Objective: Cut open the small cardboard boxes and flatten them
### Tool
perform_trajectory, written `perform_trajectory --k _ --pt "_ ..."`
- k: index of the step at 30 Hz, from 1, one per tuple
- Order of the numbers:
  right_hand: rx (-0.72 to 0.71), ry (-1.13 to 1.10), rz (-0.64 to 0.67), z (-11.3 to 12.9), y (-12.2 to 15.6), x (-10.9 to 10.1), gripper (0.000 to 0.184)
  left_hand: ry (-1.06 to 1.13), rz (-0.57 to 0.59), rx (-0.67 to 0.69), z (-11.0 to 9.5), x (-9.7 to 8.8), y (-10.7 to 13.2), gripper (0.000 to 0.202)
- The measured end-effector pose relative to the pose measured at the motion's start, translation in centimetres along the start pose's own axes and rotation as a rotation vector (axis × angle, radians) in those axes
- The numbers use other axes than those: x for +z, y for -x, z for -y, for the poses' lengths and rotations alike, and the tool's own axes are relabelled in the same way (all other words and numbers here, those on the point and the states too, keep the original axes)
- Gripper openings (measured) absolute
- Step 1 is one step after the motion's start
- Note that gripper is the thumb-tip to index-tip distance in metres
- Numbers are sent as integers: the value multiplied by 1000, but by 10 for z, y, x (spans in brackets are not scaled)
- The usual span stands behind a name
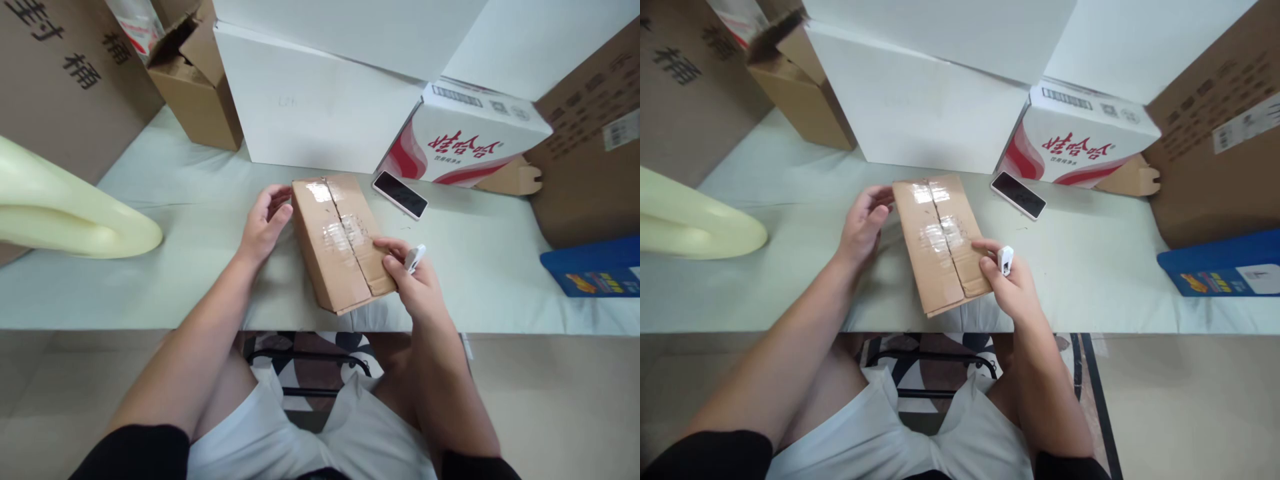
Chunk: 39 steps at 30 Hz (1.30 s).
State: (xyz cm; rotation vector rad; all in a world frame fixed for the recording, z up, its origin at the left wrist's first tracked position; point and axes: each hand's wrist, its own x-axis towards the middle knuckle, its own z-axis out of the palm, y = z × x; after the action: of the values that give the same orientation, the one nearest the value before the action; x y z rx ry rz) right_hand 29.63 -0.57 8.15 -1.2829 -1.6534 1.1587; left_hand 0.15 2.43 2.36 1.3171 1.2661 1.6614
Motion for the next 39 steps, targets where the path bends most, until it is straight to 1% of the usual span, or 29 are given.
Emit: perform_trajectory --k 3,5,7,10,13,16,20,23,28,33,39 --pt "-10 59 82 5 3 -2 30 92 20 75 -1 7 -1 71" --pt "-25 76 138 7 4 -3 31 82 44 70 -2 10 0 70" --pt "-27 84 167 8 5 -3 33 60 53 56 -1 11 1 69" --pt "-17 70 131 6 5 -2 34 48 41 38 0 13 4 67" --pt "-23 17 97 5 4 1 34 33 19 18 -2 16 10 58" --pt "11 -24 122 8 3 3 36 35 -3 17 -6 21 14 51" --pt "65 6 148 14 1 3 35 28 -14 19 -11 24 15 46" --pt "67 40 164 17 1 2 35 40 -2 4 -12 23 14 43" --pt "70 69 149 18 1 2 34 6 6 -15 -12 21 14 43" --pt "49 73 192 21 1 1 34 9 1 3 -11 22 14 41" --pt "35 98 193 22 1 0 30 -1 0 12 -13 23 13 37"
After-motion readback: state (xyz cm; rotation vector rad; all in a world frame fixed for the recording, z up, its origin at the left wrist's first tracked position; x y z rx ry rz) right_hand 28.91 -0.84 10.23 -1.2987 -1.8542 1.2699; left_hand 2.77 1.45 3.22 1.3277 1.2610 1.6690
